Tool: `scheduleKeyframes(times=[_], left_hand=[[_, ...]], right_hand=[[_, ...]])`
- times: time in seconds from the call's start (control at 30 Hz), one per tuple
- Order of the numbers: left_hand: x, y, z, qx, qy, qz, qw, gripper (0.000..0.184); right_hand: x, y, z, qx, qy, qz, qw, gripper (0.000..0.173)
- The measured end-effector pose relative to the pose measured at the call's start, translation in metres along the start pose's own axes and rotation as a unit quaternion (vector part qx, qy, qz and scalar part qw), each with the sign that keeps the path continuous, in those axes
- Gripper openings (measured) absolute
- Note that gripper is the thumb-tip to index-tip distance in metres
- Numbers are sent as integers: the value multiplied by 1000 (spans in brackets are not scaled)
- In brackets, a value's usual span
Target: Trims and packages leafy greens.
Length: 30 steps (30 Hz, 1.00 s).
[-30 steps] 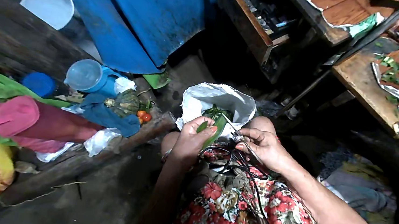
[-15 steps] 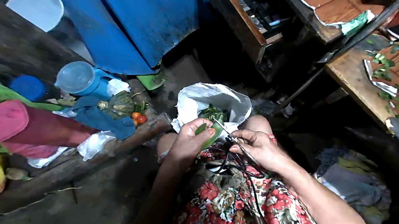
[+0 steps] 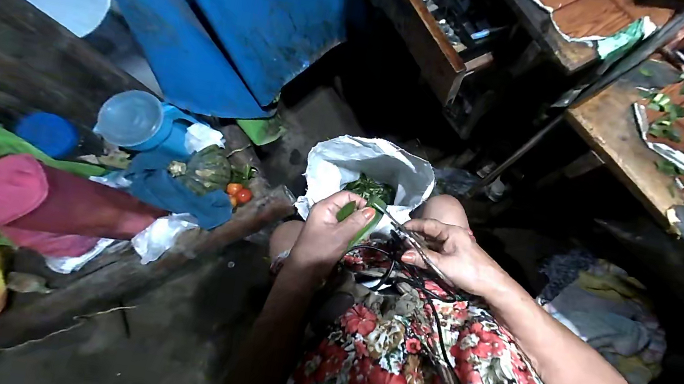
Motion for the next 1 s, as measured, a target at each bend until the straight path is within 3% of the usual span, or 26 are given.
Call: scheduleKeyframes(times=[0.27,0.4,0.7,0.83,1.0], left_hand=[[-2,0,0,-7,-2,23,1000,5],[1,-2,1,-5,4,47,999,18],[0,-2,-4,31,-15,46,998,10],[-2,-2,-3,13,-3,20,1000,6],[-5,-2,-1,6,9,39,999,6]], right_hand=[[-1,3,-3,17,15,3,1000,34],[-1,2,-2,3,30,-14,999,30],[3,0,-7,24,45,-51,997,33],[2,-2,-4,-2,-14,-12,1000,44],[-1,-2,-2,-10,-24,-4,1000,41]])
Point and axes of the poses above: each hand's wrist, its own y-axis towards the middle knuckle, its own x-axis out of the back of the hand, z = x × y, the point moved 1 cm from there along y, towards the middle knuckle, and after that the axes turned 10 degrees about y, right-handed, at the moved point
